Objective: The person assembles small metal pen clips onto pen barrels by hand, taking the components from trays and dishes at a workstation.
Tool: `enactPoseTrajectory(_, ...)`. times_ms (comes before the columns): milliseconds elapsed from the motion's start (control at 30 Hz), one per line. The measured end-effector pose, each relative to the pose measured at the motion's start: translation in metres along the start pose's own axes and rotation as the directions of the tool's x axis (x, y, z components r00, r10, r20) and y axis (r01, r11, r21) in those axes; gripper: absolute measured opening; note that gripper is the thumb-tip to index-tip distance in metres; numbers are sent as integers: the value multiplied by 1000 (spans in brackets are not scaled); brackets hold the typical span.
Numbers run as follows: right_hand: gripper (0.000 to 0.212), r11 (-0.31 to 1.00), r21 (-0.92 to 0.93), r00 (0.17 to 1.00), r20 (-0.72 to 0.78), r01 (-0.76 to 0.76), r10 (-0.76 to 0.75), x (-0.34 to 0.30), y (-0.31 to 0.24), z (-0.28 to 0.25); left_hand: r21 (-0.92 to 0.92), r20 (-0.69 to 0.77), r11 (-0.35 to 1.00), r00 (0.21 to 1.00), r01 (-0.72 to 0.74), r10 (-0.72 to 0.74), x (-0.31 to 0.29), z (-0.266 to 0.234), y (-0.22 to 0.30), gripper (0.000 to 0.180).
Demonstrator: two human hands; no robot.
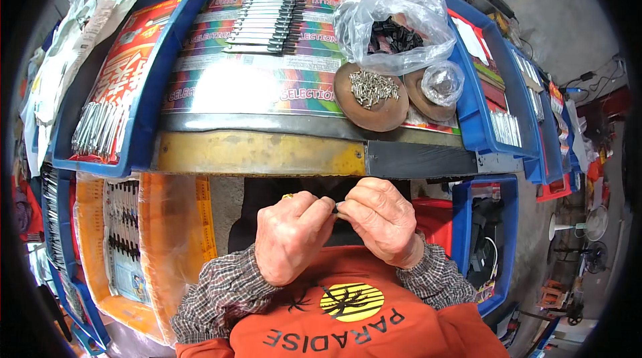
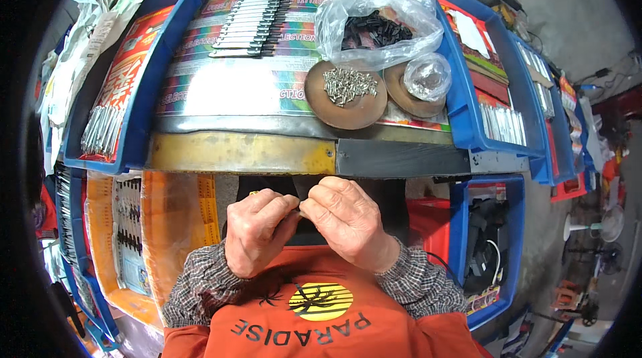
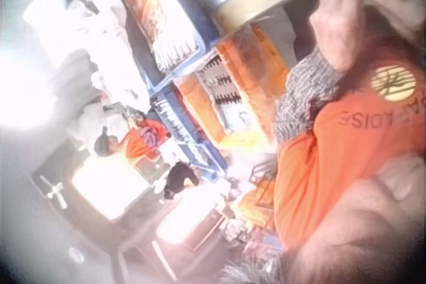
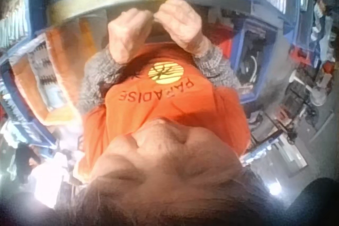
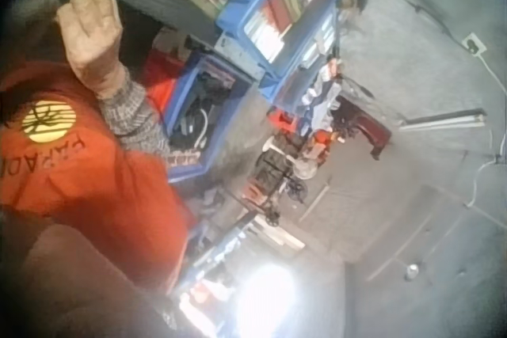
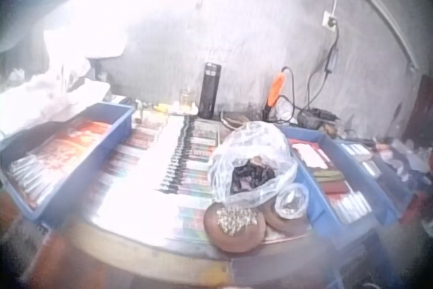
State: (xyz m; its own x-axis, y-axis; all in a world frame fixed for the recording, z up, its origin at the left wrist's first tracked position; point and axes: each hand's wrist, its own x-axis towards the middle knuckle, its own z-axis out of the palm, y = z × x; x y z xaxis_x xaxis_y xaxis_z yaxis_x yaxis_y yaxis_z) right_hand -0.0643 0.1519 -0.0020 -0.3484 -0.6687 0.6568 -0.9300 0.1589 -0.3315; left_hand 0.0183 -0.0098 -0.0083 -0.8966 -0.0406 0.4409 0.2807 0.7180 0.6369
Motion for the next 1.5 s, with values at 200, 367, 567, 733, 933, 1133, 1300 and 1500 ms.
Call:
enactPoseTrajectory(200,31,1000,13,1000,10,-8,7,-1,5,-1,10,12,1000,1000,-1,1,4,-1,-1,25)
enactPoseTrajectory(367,31,987,-124,995,28,98,-96,-4,2,2,5,-32,1000,999,-24,24,6,-2,-5,24)
enactPoseTrajectory(567,30,977,-182,994,24,108,-106,-11,5,2,50,-10,997,998,-53,54,10,-7,-2,23)
enactPoseTrajectory(733,36,998,-61,997,-68,-23,19,8,10,-10,132,19,988,996,-85,83,30,-28,-15,24)
enactPoseTrajectory(933,14,511,858,995,-93,62,36,38,-10,-92,282,-134,956,983,-81,123,82,-54,-74,17)
enactPoseTrajectory(1133,25,-96,827,825,-561,555,-65,52,-29,-110,437,-61,899,998,11,18,115,-64,-115,15)
enactPoseTrajectory(1300,25,-303,837,852,-509,456,-124,83,-34,-99,435,-5,899,998,-58,66,129,-54,-134,17)
enactPoseTrajectory(1500,21,-310,843,856,-498,439,-141,72,-34,-92,442,-64,887,981,-136,182,136,-45,-149,20)
